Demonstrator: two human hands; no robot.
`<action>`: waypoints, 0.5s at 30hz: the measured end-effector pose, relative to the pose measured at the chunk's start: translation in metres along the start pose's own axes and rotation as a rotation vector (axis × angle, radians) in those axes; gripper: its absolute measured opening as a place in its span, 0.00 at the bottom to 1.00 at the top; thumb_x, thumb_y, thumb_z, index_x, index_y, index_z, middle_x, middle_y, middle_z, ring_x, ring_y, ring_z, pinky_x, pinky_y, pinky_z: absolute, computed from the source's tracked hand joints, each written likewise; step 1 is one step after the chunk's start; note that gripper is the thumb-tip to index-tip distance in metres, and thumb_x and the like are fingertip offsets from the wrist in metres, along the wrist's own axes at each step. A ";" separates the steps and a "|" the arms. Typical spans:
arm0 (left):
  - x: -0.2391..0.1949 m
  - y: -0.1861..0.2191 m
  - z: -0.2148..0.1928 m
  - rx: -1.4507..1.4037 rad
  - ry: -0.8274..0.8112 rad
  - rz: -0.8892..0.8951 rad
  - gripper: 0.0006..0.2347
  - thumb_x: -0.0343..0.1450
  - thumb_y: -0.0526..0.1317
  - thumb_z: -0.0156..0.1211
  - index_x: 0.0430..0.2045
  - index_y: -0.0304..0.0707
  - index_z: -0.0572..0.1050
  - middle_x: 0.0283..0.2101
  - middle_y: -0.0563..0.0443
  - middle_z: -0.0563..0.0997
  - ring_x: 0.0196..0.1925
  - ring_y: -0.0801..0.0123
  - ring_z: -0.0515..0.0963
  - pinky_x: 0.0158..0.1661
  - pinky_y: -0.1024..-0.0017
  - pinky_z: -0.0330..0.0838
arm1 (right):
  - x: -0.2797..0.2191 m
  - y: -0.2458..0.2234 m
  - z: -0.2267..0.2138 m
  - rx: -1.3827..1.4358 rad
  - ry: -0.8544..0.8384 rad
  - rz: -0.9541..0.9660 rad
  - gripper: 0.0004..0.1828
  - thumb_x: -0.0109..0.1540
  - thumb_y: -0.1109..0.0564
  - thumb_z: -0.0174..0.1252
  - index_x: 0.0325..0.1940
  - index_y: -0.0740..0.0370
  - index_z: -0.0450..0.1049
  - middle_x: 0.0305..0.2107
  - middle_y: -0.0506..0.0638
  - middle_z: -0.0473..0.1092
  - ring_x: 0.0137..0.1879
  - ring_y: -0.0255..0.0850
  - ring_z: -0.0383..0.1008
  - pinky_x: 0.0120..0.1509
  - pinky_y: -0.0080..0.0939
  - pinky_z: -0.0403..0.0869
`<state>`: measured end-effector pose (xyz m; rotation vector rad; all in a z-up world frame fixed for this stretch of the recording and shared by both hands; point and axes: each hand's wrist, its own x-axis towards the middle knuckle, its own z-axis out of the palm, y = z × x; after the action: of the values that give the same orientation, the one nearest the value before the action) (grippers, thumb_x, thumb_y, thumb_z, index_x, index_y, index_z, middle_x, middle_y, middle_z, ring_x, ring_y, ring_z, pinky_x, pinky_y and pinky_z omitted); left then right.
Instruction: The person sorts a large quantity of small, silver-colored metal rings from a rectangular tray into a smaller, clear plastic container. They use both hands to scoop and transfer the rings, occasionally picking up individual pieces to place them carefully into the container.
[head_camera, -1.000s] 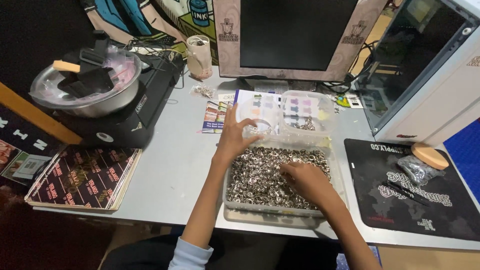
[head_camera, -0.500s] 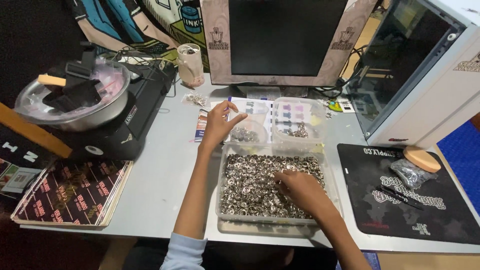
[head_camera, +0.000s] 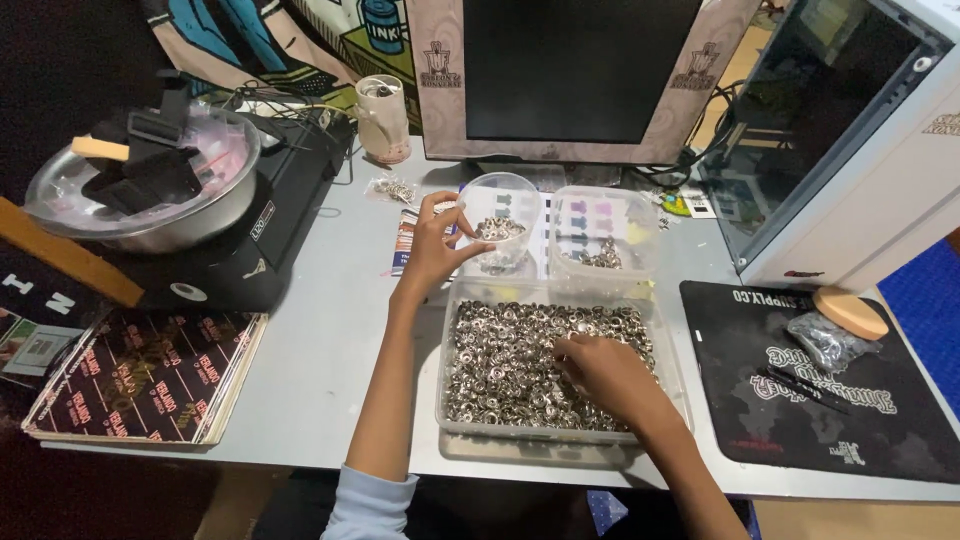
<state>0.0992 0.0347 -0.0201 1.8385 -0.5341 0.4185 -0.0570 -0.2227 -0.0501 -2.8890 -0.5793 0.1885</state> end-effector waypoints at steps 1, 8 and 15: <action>-0.001 0.001 -0.001 -0.001 -0.004 0.000 0.12 0.57 0.35 0.79 0.24 0.36 0.77 0.58 0.35 0.67 0.61 0.34 0.71 0.54 0.57 0.76 | -0.001 -0.003 -0.003 0.002 0.000 0.003 0.16 0.62 0.62 0.55 0.54 0.54 0.76 0.37 0.55 0.79 0.43 0.50 0.82 0.44 0.44 0.79; 0.001 0.020 -0.011 0.075 0.017 0.037 0.13 0.59 0.35 0.79 0.23 0.32 0.74 0.61 0.31 0.67 0.60 0.31 0.71 0.55 0.50 0.75 | -0.006 -0.011 -0.016 0.051 0.000 0.025 0.15 0.62 0.61 0.56 0.53 0.56 0.76 0.37 0.57 0.79 0.44 0.53 0.82 0.46 0.49 0.79; -0.002 0.018 -0.011 0.158 0.063 -0.004 0.14 0.59 0.40 0.78 0.23 0.34 0.74 0.62 0.30 0.67 0.57 0.33 0.74 0.53 0.54 0.77 | -0.011 -0.015 -0.037 0.181 0.176 0.218 0.13 0.63 0.56 0.54 0.50 0.54 0.78 0.36 0.56 0.80 0.45 0.54 0.81 0.50 0.54 0.79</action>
<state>0.0875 0.0399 -0.0031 1.9702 -0.4655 0.5269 -0.0666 -0.2197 -0.0105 -2.7495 -0.2053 0.0143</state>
